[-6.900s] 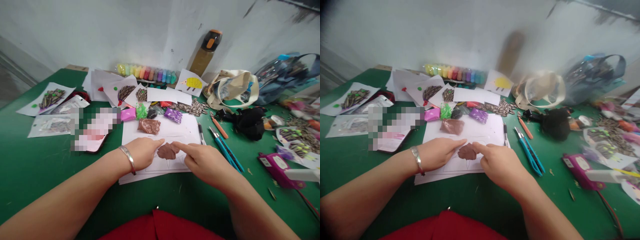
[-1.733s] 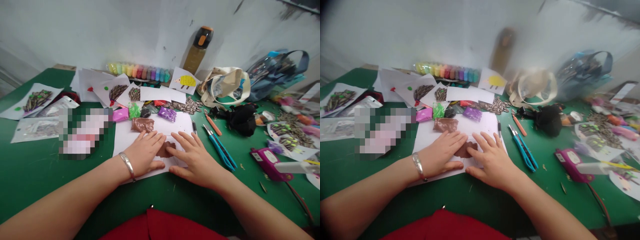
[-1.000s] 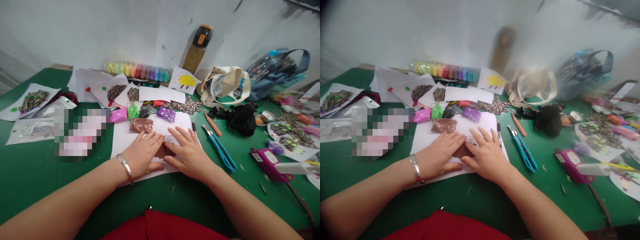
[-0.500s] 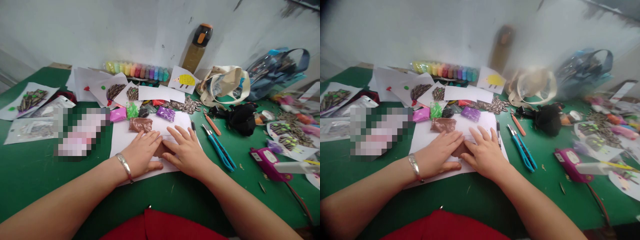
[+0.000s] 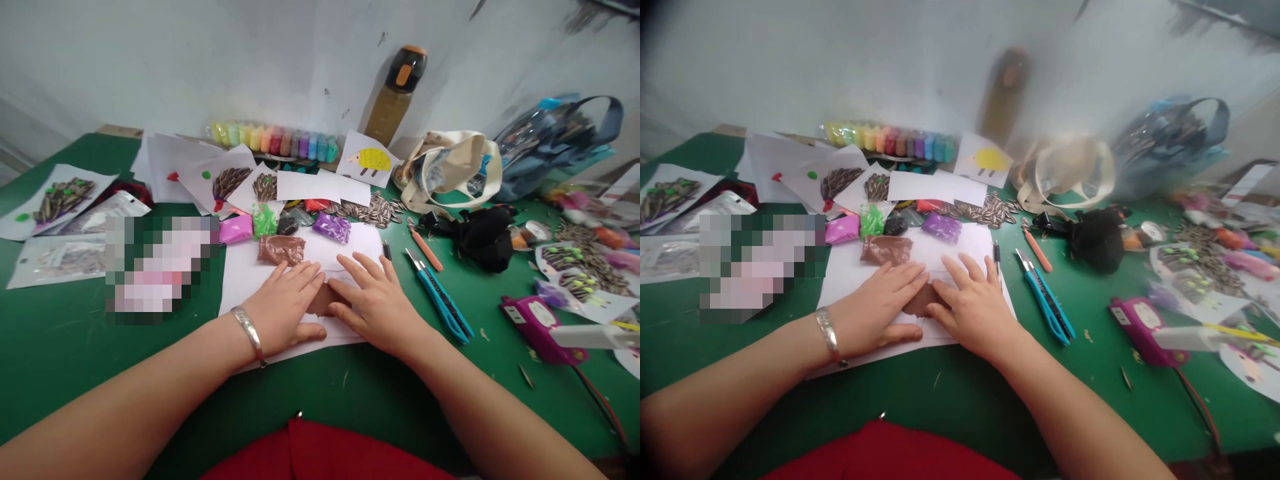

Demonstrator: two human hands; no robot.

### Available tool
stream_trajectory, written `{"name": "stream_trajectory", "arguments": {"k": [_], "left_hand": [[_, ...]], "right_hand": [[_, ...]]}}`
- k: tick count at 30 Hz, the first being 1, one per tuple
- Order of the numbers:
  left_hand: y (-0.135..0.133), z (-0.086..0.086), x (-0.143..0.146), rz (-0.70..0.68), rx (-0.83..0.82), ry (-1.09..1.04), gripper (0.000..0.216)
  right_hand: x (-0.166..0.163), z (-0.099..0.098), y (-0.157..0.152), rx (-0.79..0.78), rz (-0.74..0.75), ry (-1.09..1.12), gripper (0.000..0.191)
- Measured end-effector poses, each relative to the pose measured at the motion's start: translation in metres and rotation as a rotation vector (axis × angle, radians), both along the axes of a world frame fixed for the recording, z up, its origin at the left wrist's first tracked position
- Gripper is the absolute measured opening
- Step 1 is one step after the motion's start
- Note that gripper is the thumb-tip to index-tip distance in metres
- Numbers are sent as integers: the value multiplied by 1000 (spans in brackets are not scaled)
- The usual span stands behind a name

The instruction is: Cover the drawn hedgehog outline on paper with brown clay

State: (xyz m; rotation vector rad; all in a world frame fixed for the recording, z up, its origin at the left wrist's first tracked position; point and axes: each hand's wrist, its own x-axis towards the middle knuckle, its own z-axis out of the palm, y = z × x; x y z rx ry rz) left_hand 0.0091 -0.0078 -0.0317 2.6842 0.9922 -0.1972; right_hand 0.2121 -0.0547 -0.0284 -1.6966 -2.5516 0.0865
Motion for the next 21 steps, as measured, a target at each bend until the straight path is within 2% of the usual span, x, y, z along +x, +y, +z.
{"name": "stream_trajectory", "arguments": {"k": [7,14,21], "left_hand": [[0,1,-1,1,-3,-41,80],[0,-1,-1,8,-19,-73,83],[-1,0,-1,9,-14,-51,84]], "right_hand": [[-4,5,-9,-10,41,32,42],[-6,-3,1,4,3,4,44],[-9,4,-7,3,29,30,44]]}}
